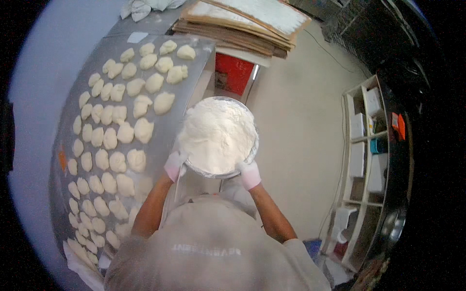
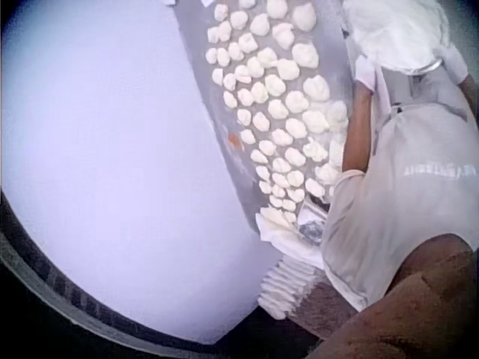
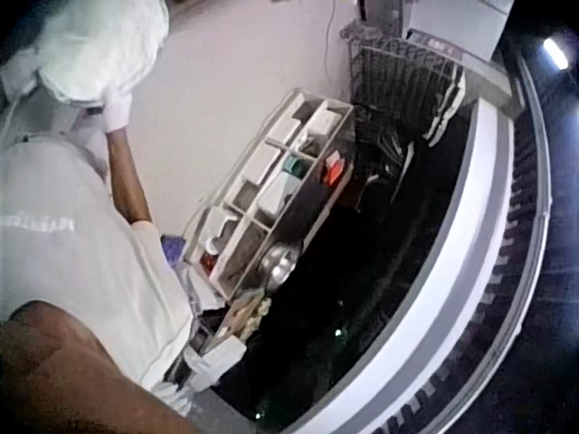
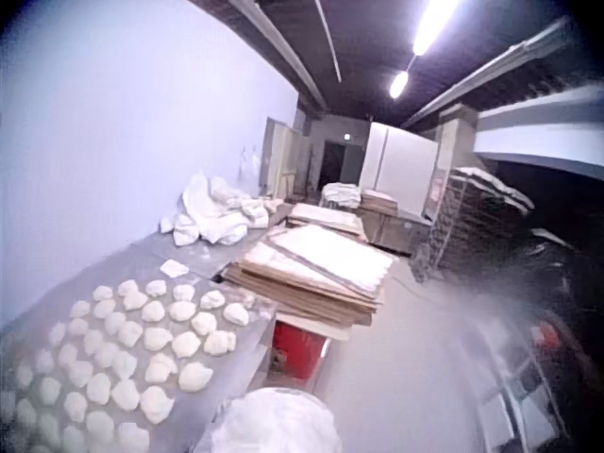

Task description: The person portions dough by cutting pieces from a larger mass, weighing each piece on a scale, and placing the portioned dough balls onto a floured wooden tray.

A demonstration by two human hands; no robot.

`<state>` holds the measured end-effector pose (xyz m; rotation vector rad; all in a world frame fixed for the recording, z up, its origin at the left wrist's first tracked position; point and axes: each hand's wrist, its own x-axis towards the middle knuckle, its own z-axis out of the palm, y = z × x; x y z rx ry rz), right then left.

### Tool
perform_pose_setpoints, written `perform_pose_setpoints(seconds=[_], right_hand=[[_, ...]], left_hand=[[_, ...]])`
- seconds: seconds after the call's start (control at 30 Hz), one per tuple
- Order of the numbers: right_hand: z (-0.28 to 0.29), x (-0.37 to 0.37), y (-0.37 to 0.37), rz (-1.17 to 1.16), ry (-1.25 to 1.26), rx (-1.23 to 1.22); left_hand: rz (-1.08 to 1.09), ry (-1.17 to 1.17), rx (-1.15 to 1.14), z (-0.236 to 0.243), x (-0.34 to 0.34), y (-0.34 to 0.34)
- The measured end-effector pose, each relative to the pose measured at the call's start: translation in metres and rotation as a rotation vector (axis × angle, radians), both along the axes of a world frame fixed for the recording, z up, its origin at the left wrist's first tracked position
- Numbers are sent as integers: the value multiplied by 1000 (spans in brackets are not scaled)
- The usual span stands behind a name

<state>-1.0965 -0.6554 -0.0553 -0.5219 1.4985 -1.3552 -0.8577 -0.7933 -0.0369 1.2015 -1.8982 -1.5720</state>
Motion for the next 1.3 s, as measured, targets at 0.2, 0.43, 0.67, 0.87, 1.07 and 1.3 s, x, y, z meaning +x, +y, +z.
perform_pose_setpoints(seconds=[0.2,0.43,0.67,0.87,1.07,1.3], right_hand=[[-29,-87,-130,65,-22,-45],[-40,-117,-265,138,-232,70],[-47,-122,-405,283,-288,120],[-48,-119,-513,404,-179,166],[-50,-92,-678,797,460,-67],[-81,-16,-880,609,-250,100]], left_hand=[[709,21,381,1,-37,-88],[1088,372,668,12,-69,-150],[737,204,354,-46,-75,-247],[843,149,178,-18,-53,-304],[1309,201,66,-1,-24,-371],[1581,214,47,49,-58,-494]])
